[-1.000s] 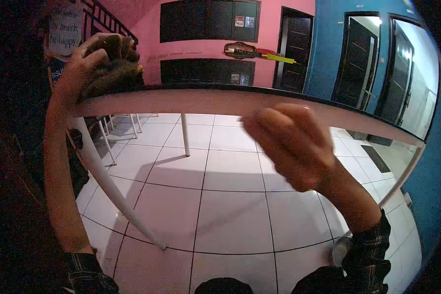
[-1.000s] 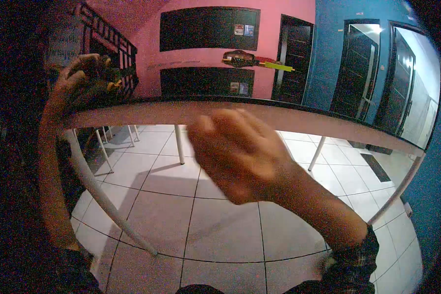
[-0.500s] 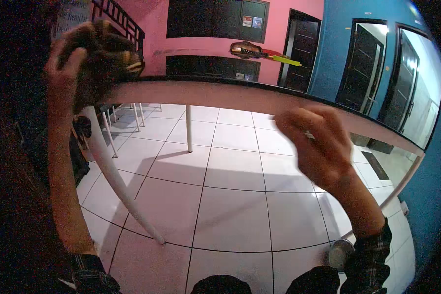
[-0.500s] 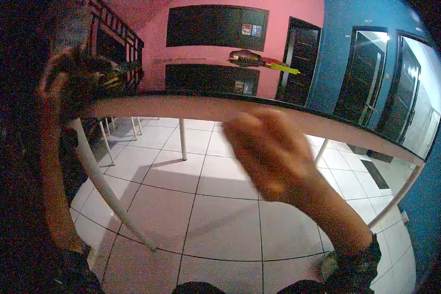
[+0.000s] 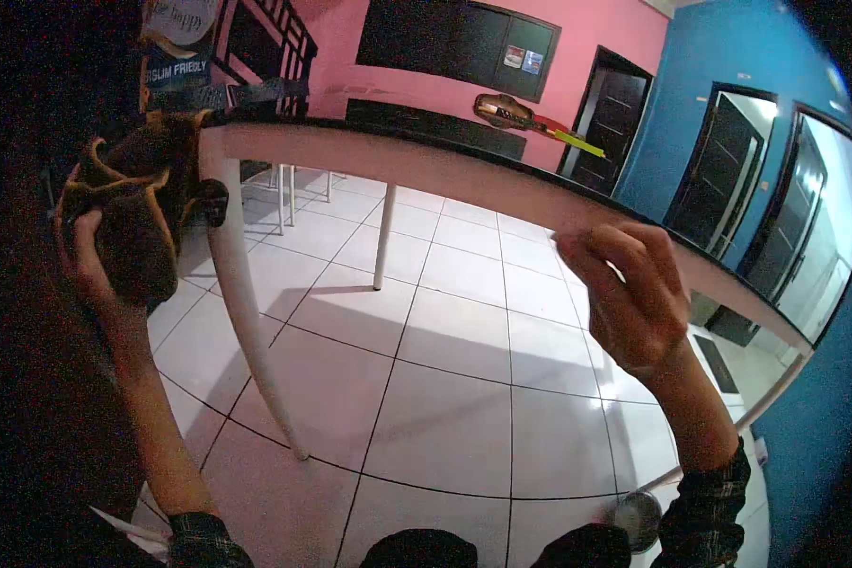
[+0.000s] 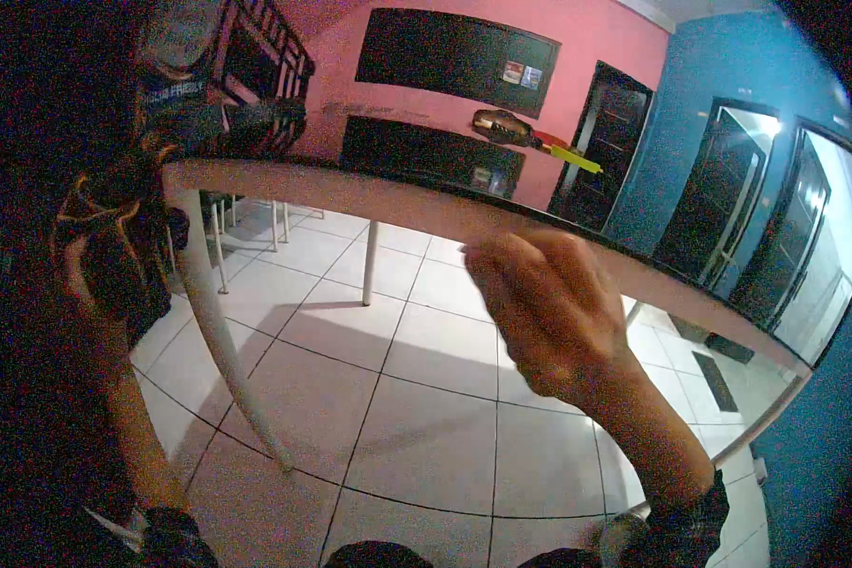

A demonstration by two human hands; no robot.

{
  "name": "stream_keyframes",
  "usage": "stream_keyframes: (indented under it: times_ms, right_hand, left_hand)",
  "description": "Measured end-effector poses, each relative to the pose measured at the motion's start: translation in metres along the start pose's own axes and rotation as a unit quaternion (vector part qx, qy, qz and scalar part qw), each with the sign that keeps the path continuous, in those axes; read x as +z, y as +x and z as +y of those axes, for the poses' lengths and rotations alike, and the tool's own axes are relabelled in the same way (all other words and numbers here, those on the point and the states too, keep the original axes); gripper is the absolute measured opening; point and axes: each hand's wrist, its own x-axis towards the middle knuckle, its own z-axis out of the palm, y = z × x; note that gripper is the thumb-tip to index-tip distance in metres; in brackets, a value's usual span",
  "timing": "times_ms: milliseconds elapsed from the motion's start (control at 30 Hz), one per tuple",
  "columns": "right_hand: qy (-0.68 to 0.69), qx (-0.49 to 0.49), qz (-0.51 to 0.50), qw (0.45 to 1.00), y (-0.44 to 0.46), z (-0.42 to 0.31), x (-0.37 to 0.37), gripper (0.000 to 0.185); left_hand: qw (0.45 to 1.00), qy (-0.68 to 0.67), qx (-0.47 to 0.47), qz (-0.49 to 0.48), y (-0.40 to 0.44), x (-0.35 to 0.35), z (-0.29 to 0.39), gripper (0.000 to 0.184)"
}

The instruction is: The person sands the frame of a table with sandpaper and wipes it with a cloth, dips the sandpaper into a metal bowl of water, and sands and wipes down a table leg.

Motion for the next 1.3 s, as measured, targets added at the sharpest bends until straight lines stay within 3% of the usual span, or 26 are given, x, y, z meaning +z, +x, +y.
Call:
stream_keyframes:
  times_ms: [133, 233, 433, 467, 567, 667, 900, 967, 1000, 1100, 1233, 1300]
  right_hand:
    - [0.048, -0.03, 0.017, 0.998, 0.019, -0.006, 0.02, 0.031]
    - [0.068, -0.052, 0.025, 0.996, 0.043, -0.01, 0.036, 0.035]
    - [0.004, -0.004, -0.026, 1.0, 0.005, -0.002, -0.002, 0.032]
    - [0.006, -0.021, -0.02, 1.0, 0.008, -0.002, 0.0, 0.031]
    - [0.054, -0.032, 0.033, 0.998, 0.027, -0.008, 0.029, 0.024]
    - [0.075, -0.05, 0.047, 0.995, 0.053, -0.018, 0.044, 0.019]
    - [-0.016, -0.035, -0.037, 0.999, -0.002, 0.0, -0.008, 0.035]
    - [0.024, -0.054, -0.027, 0.998, 0.009, 0.001, 0.006, 0.035]
    - [0.017, -0.107, 0.047, 0.993, 0.018, 0.003, 0.029, 0.031]
    - [0.09, -0.081, 0.087, 0.989, 0.055, -0.013, 0.056, 0.018]
    - [0.017, -0.053, 0.024, 0.998, 0.017, 0.0, 0.015, 0.029]
    - [-0.053, -0.011, -0.082, 0.995, -0.02, 0.006, -0.023, 0.039]
  left_hand:
    - [0.996, -0.065, -0.047, -0.025, -0.014, -0.009, -0.016, 0.029]
    - [0.997, 0.067, 0.008, -0.028, -0.02, -0.031, -0.056, 0.027]
    - [0.967, -0.176, -0.092, -0.159, -0.042, -0.025, 0.001, 0.024]
    - [0.982, -0.148, -0.116, -0.014, -0.034, -0.031, -0.031, 0.023]
    - [0.97, -0.043, -0.24, -0.015, -0.002, -0.056, -0.082, 0.024]
    - [0.961, -0.034, -0.247, -0.119, -0.032, -0.031, -0.11, 0.027]
    - [0.949, -0.035, -0.27, -0.159, -0.076, -0.027, -0.114, 0.038]
    - [0.942, -0.032, -0.277, -0.184, -0.072, -0.016, -0.118, 0.042]
    - [0.939, -0.03, -0.28, -0.198, -0.073, -0.015, -0.118, 0.044]
    - [0.928, -0.028, -0.279, -0.247, -0.071, -0.012, -0.121, 0.049]
    - [0.913, -0.032, -0.291, -0.284, -0.07, -0.048, -0.144, 0.057]
    - [0.908, -0.034, -0.296, -0.296, -0.071, -0.062, -0.155, 0.061]
